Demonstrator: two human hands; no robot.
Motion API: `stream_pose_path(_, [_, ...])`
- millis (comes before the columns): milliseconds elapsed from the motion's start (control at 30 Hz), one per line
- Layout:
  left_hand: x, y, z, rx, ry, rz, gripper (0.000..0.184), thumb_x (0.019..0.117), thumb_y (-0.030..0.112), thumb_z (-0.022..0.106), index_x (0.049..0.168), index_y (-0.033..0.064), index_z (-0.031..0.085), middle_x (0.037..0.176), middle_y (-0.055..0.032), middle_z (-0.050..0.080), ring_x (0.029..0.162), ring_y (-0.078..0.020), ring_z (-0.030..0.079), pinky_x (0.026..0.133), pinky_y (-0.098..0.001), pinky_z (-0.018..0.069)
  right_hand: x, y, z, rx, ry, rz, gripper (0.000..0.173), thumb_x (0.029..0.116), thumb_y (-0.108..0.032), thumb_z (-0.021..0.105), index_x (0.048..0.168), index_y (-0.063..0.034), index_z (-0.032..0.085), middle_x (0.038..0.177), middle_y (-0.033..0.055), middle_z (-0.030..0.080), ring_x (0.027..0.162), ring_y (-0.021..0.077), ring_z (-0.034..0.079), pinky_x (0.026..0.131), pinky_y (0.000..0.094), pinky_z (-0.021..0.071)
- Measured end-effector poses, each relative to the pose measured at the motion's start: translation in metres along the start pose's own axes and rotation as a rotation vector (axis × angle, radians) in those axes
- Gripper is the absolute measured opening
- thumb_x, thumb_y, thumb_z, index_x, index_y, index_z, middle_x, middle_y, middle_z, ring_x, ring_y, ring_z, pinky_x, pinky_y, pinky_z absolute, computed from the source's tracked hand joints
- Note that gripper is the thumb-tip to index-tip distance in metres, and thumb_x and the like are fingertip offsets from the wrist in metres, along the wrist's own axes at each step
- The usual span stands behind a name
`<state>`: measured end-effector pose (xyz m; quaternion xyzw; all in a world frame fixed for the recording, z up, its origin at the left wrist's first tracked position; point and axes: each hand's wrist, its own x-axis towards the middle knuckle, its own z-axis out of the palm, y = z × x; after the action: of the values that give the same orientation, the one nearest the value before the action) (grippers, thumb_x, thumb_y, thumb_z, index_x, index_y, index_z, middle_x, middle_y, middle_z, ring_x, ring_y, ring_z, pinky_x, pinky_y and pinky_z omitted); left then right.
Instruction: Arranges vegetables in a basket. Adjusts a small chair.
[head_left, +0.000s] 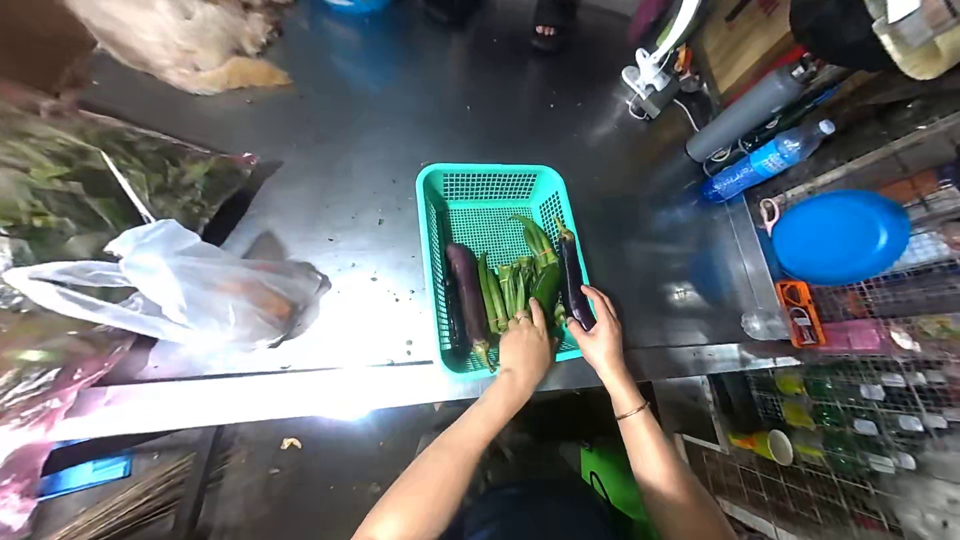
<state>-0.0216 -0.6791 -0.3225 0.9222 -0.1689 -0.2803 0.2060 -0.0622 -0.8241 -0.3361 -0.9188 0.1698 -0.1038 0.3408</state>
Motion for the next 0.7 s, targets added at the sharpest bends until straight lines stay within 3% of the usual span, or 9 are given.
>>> stream_pose_path(100, [0.015,-0.003,-0.003,-0.137,-0.025,-0.056,0.081,0.0985,0.032,0.059,0.162,0.0017,0.019,0.142,-0.0300,0.052,0.122,-0.0429,0.062,0.097,-0.0545,0.0541,0.000,0.005,-0.009,0.222,-0.003,0.067,0.056,0.0852,-0.006,0.071,0.139,0.0034,0.058,0.141,0.0209,0.061,0.128,0.0262,0.062,0.107,0.0393,0.0524])
stream_pose_path(200, [0.010,-0.037,-0.011,-0.693,-0.011,-0.024,0.059,0.1006,0.034,0.050,0.153,0.0083,0.040,0.123,-0.0217,0.067,0.108,-0.0337,0.069,0.092,-0.0558,0.0552,0.001,0.010,-0.022,0.479,0.009,0.110,0.053,0.0840,-0.004,0.069,0.135,0.0062,0.060,0.132,0.0187,0.067,0.119,0.0173,0.066,0.100,0.0307,0.0556])
stream_pose_path(267, [-0.003,-0.061,-0.014,-0.979,-0.045,0.068,0.054,0.1010,0.033,0.045,0.150,0.0113,0.046,0.122,-0.0139,0.068,0.098,-0.0217,0.070,0.082,-0.0441,0.0582,-0.002,0.012,-0.027,0.538,0.016,0.077,0.050,0.0831,-0.003,0.068,0.132,0.0087,0.061,0.129,0.0190,0.068,0.117,0.0162,0.067,0.099,0.0291,0.0565])
stream_pose_path(333, [-0.021,-0.077,-0.014,-1.192,-0.051,0.188,0.056,0.1000,0.030,0.045,0.153,0.0123,0.042,0.118,-0.0094,0.067,0.084,-0.0158,0.068,0.070,-0.0344,0.0584,-0.009,0.013,-0.024,0.430,0.001,-0.012,0.047,0.0821,-0.003,0.068,0.128,0.0099,0.064,0.137,0.0228,0.062,0.127,0.0215,0.062,0.105,0.0321,0.0539])
stream_pose_path(433, [-0.041,-0.092,-0.010,-1.466,-0.098,0.347,0.066,0.0975,0.036,0.054,0.156,0.0133,0.036,0.119,-0.0119,0.066,0.082,-0.0171,0.066,0.069,-0.0328,0.0574,-0.015,0.006,-0.015,0.055,-0.071,-0.083,0.041,0.0840,-0.006,0.073,0.124,-0.0005,0.071,0.145,0.0234,0.056,0.132,0.0338,0.058,0.106,0.0455,0.0521])
stream_pose_path(533, [-0.053,-0.098,-0.003,-1.684,-0.188,0.429,0.074,0.0927,0.049,0.063,0.154,0.0152,0.041,0.110,-0.0141,0.066,0.078,-0.0184,0.065,0.066,-0.0321,0.0567,-0.010,-0.017,-0.020,-0.042,-0.125,-0.122,0.031,0.0915,-0.013,0.072,0.121,-0.0034,0.073,0.147,0.0230,0.055,0.132,0.0364,0.057,0.107,0.0484,0.0510])
stream_pose_path(633, [-0.062,-0.098,0.005,-1.853,-0.302,0.499,0.062,0.0910,0.048,0.063,0.146,0.0224,0.051,0.098,-0.0111,0.067,0.070,-0.0160,0.064,0.060,-0.0286,0.0545,-0.003,-0.061,-0.031,0.414,-0.148,-0.161,0.032,0.0972,-0.019,0.063,0.119,0.0029,0.072,0.132,0.0128,0.066,0.122,0.0158,0.063,0.103,0.0309,0.0536])
stream_pose_path(667, [-0.066,-0.096,0.007,-1.909,-0.346,0.529,0.056,0.0917,0.048,0.061,0.142,0.0234,0.054,0.094,-0.0098,0.067,0.067,-0.0149,0.063,0.057,-0.0269,0.0529,-0.002,-0.077,-0.033,0.648,-0.230,-0.127,0.038,0.1007,-0.023,0.059,0.123,0.0061,0.066,0.127,0.0095,0.068,0.116,0.0109,0.065,0.101,0.0284,0.0544])
stream_pose_path(700, [-0.069,-0.093,0.008,-1.965,-0.397,0.569,0.053,0.0933,0.050,0.060,0.139,0.0231,0.056,0.092,-0.0087,0.066,0.065,-0.0137,0.061,0.055,-0.0252,0.0507,-0.001,-0.090,-0.033,0.861,-0.327,-0.073,0.046,0.1015,-0.033,0.060,0.127,0.0062,0.062,0.123,0.0086,0.070,0.113,0.0124,0.067,0.102,0.0314,0.0546])
